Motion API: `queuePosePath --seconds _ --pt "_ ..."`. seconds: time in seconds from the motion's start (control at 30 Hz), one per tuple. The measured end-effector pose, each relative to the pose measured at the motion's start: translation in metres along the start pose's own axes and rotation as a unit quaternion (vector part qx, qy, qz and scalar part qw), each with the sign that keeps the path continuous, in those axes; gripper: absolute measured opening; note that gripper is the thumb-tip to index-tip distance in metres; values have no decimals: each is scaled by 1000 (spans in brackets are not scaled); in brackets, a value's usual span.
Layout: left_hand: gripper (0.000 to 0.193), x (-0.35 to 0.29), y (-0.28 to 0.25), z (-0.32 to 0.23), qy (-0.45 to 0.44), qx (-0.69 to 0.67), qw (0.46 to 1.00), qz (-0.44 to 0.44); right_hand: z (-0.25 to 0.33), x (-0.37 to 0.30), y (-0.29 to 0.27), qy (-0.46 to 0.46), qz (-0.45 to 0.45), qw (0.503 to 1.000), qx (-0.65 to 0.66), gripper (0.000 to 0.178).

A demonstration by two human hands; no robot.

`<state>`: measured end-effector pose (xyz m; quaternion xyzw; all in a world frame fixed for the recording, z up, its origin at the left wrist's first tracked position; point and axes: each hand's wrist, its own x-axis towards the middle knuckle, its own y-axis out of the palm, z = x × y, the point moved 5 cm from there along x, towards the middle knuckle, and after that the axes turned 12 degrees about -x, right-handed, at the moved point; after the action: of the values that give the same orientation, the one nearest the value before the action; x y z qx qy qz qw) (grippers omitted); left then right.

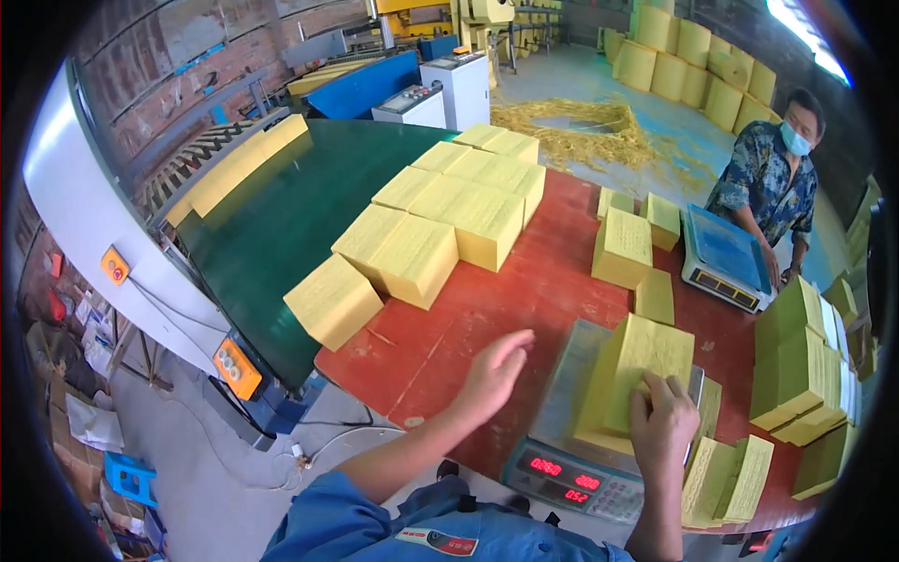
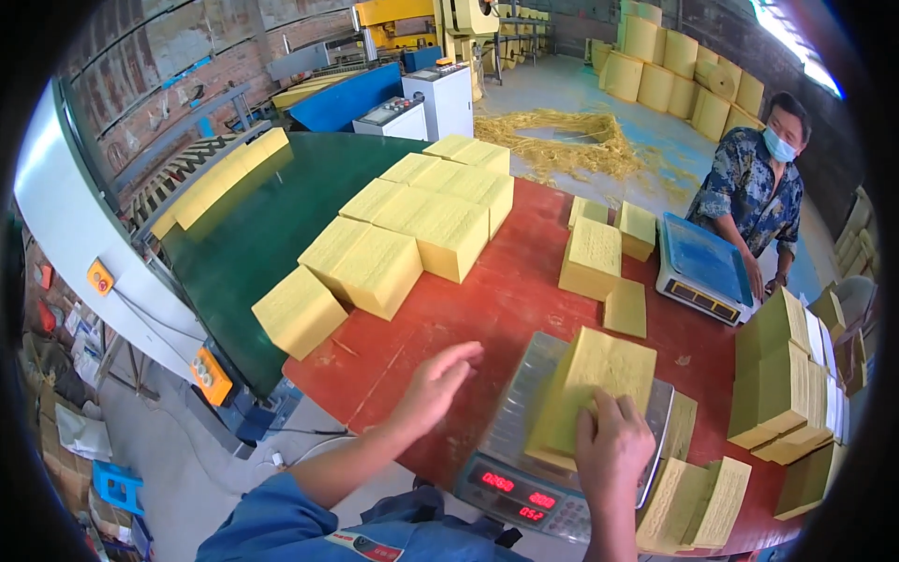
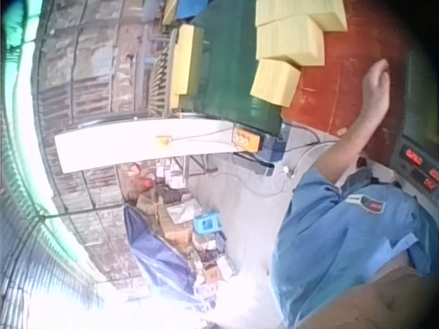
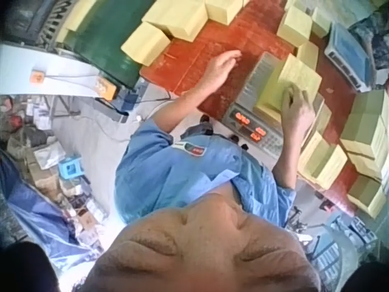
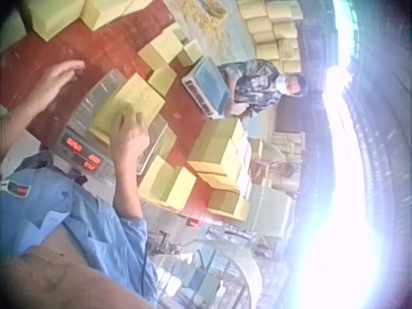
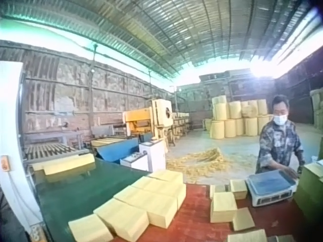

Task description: Weighing and organizing stacks of yellow paper on a scale in a paper mill.

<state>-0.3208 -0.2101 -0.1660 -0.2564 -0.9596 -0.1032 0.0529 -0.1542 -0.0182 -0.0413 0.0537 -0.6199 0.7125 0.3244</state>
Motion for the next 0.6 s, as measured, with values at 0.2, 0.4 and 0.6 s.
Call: queuePosePath --seconds 0.2,0.4,0.6 --pt "34 132 -84 -22 118 407 904 49 45 -3 -9 103 -6 993 -49 22" --pt "46 273 -124 5 155 523 837 46 152 12 63 -19 61 977 204 26" --pt "72 317 -108 46 130 631 759 89 168 13 108 0 104 967 234 23"
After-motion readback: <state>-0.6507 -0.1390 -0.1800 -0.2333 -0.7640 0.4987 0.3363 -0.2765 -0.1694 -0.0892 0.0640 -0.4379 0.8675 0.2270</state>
